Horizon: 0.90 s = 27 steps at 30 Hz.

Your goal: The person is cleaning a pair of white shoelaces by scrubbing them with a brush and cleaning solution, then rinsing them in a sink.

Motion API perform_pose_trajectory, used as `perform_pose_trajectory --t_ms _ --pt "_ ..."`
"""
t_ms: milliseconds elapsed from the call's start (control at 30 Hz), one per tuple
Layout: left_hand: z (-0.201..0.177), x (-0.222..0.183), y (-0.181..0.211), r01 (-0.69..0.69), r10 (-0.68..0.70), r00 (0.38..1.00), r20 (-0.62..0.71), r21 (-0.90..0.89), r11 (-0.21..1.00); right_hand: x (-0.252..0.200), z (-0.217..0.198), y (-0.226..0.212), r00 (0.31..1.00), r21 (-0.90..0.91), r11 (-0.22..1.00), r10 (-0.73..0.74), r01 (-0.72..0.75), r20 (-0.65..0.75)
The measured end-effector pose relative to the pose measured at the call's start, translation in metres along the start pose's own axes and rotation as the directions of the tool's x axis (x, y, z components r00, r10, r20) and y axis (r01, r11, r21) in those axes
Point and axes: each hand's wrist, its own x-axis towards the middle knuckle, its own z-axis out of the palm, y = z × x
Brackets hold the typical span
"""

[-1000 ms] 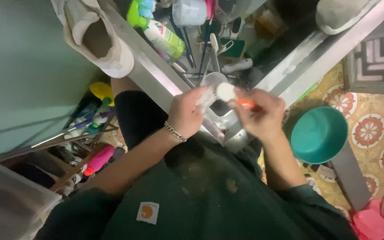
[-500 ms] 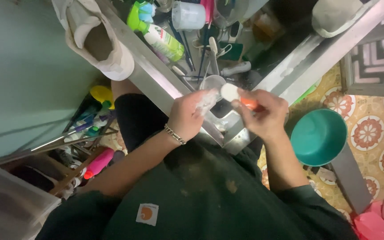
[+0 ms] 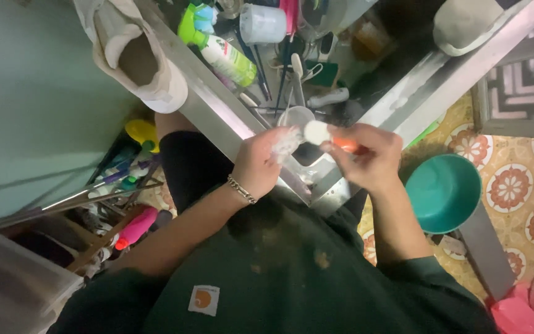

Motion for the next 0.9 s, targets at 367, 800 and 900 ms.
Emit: perform_pose_trajectory --t_ms 367,800,900 --pt "-0.003 -0.004 0.013 0.013 -0.013 1.000 -0.018 -0.036 0.999 -0.005 0.013 -0.004 1.000 0.047 0.999 0.014 -0.014 -0.012" --pt "0.012 0.002 -0.026 0.008 -0.008 1.000 -0.018 0.041 0.999 -0.002 0.003 0.012 1.000 -0.015 1.000 -0.025 0.025 0.009" --pt "0.011 0.001 -0.007 -0.035 0.034 0.999 0.003 0.037 0.999 -0.002 0.009 -0.002 0.998 -0.062 0.996 -0.060 0.062 0.037"
